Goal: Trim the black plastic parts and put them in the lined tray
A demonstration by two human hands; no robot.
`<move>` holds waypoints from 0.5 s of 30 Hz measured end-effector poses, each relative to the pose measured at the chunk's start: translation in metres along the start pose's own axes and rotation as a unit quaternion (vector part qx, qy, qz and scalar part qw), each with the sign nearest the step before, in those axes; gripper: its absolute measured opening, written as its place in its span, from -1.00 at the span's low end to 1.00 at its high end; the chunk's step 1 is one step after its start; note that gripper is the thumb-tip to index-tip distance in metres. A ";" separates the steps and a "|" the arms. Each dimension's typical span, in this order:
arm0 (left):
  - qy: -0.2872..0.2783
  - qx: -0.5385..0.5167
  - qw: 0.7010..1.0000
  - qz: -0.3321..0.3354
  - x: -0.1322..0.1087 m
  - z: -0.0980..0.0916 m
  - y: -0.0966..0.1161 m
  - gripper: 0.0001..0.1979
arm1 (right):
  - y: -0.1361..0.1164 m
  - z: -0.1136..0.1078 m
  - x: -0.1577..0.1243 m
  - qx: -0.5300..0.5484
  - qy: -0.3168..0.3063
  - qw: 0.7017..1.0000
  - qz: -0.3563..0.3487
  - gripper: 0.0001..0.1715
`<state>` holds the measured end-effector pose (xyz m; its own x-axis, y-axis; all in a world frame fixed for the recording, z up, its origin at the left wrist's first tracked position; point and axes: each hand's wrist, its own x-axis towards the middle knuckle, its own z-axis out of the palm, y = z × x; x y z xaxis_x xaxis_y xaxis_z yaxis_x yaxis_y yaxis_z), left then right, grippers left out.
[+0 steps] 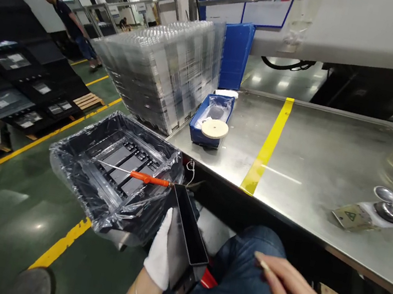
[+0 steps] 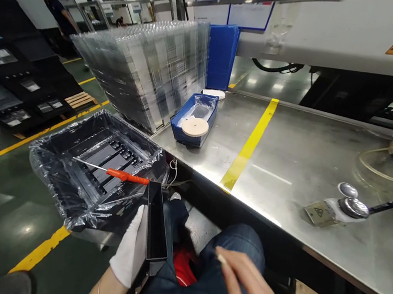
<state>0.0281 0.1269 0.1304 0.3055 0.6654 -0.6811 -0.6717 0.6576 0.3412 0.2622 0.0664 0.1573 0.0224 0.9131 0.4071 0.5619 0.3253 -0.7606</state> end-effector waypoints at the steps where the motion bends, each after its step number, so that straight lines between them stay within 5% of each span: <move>1: -0.016 -0.049 0.999 -0.014 0.001 -0.003 0.001 -0.62 | -0.005 -0.001 -0.001 0.020 -0.041 0.999 -0.004 -0.75; 9: -0.009 -0.180 0.983 -0.036 0.002 -0.009 0.000 -0.48 | -0.023 0.010 -0.008 0.127 -0.267 0.955 0.040 -0.58; 15: 0.039 -0.157 0.987 -0.019 0.001 -0.012 0.000 -0.65 | -0.023 0.008 -0.006 0.124 -0.270 0.953 0.062 -0.56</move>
<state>0.0201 0.1234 0.1226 0.2902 0.6050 -0.7415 -0.8402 0.5320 0.1052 0.2425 0.0553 0.1687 -0.3907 0.9198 0.0375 0.3693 0.1939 -0.9089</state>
